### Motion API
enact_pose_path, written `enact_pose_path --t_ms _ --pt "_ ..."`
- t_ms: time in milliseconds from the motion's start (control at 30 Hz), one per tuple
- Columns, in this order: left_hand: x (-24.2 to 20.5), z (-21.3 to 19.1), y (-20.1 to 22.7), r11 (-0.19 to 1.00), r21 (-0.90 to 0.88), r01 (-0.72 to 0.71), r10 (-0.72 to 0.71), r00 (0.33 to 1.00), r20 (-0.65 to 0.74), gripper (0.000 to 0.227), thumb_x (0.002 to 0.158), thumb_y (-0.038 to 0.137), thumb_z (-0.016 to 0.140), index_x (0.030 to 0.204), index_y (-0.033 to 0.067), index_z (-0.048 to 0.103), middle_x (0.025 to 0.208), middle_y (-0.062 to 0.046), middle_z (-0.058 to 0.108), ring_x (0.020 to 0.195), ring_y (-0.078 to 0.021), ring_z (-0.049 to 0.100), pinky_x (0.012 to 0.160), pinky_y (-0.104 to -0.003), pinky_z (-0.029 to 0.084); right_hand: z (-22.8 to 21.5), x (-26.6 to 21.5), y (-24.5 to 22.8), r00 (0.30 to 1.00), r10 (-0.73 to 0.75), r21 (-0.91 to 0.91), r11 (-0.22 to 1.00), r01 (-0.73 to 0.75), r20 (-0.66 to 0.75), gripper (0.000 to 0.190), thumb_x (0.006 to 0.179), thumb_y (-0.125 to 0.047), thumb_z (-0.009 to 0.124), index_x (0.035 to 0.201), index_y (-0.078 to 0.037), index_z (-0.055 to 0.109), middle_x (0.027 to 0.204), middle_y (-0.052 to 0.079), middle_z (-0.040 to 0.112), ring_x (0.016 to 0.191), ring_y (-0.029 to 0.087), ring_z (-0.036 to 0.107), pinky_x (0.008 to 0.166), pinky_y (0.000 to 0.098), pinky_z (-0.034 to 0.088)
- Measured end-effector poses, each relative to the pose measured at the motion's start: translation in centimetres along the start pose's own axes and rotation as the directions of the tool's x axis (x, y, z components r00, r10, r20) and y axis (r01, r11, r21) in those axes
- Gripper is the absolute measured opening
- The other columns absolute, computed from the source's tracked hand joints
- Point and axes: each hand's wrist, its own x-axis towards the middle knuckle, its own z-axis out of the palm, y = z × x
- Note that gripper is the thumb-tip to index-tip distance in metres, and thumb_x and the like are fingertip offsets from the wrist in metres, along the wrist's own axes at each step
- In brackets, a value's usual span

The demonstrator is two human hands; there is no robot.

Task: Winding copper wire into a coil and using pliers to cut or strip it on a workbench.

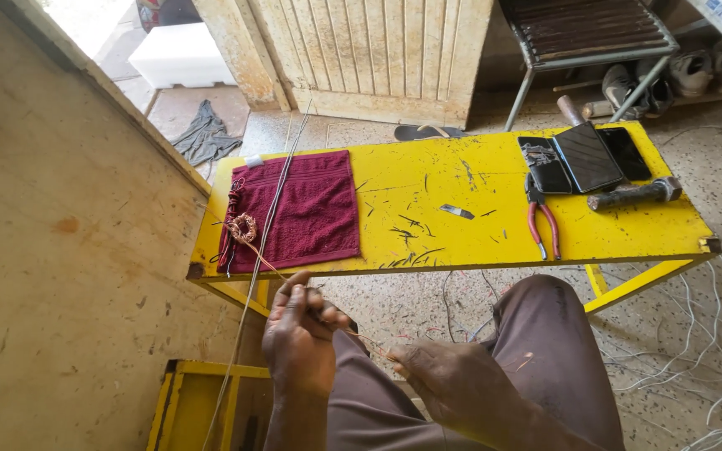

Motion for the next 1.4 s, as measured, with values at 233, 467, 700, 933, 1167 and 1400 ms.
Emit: enact_pose_path --t_ms 233,467,700,933,1167,1400 --pt "-2.2 5.4 3.8 0.957 -0.277 -0.085 0.003 0.958 -0.286 0.033 0.101 0.046 0.049 0.085 0.0166 0.048 0.061 0.004 0.026 0.047 -0.0083 0.018 0.039 -0.027 0.012 2.7 -1.6 2.2 0.886 -0.138 -0.267 0.964 0.018 -0.442 0.019 0.107 -0.03 0.06 0.124 -0.022 0.065 0.08 -0.004 0.061 0.068 0.014 0.055 0.059 0.0327 0.048" --pt "-4.9 9.4 5.1 0.927 -0.281 -0.248 0.318 0.918 0.239 0.055 0.102 0.055 0.053 0.065 0.0186 0.034 0.056 0.004 0.016 0.044 -0.0088 0.01 0.036 -0.029 0.009 1.2 1.5 3.5 0.703 0.546 0.691 0.281 -0.666 0.455 0.046 0.11 -0.041 0.048 0.119 -0.008 0.079 0.065 0.001 0.048 0.05 0.011 0.036 0.042 0.029 0.037" --pt "-2.3 7.4 6.7 0.926 -0.327 -0.19 0.313 0.871 0.38 0.054 0.103 0.054 0.052 0.068 0.0186 0.032 0.058 0.003 0.015 0.045 -0.0098 0.01 0.038 -0.029 0.009 -4.4 3.6 -3.8 0.585 0.084 0.504 0.421 -0.754 0.806 0.045 0.117 -0.045 0.04 0.12 -0.015 0.073 0.07 -0.008 0.048 0.053 0.006 0.039 0.049 0.0238 0.033" --pt "2.3 0.7 6.6 0.91 -0.336 -0.242 0.289 0.952 0.097 0.039 0.112 0.043 0.049 0.084 0.0165 0.054 0.061 0.005 0.031 0.048 -0.0082 0.023 0.04 -0.026 0.019 -2.7 -0.4 -0.3 0.684 0.341 0.378 0.635 -0.674 0.645 0.042 0.107 -0.045 0.042 0.124 -0.017 0.069 0.109 0.004 0.072 0.093 0.016 0.069 0.08 0.0321 0.06" --pt "4.2 -2.6 7.7 0.907 -0.121 -0.404 0.304 0.825 -0.476 0.031 0.12 0.033 0.042 0.106 0.0139 0.062 0.061 0.008 0.032 0.045 -0.0061 0.023 0.038 -0.026 0.017 0.6 -9.3 7.2 0.863 0.421 0.325 0.804 -0.498 0.28 0.04 0.101 -0.047 0.051 0.119 -0.03 0.082 0.124 -0.008 0.09 0.109 0.01 0.09 0.086 0.0251 0.077" --pt "3.6 -2.1 0.0 0.914 -0.267 -0.306 0.24 0.938 -0.252 0.035 0.12 0.029 0.037 0.113 0.0063 0.063 0.09 -0.012 0.065 0.081 -0.0261 0.064 0.073 -0.038 0.057 -2.7 -5.7 6.4 0.802 0.587 -0.295 0.79 -0.538 0.109 0.08 0.092 -0.081 0.039 0.152 -0.029 0.052 0.163 -0.003 0.051 0.155 0.032 0.037 0.132 0.0611 0.015"
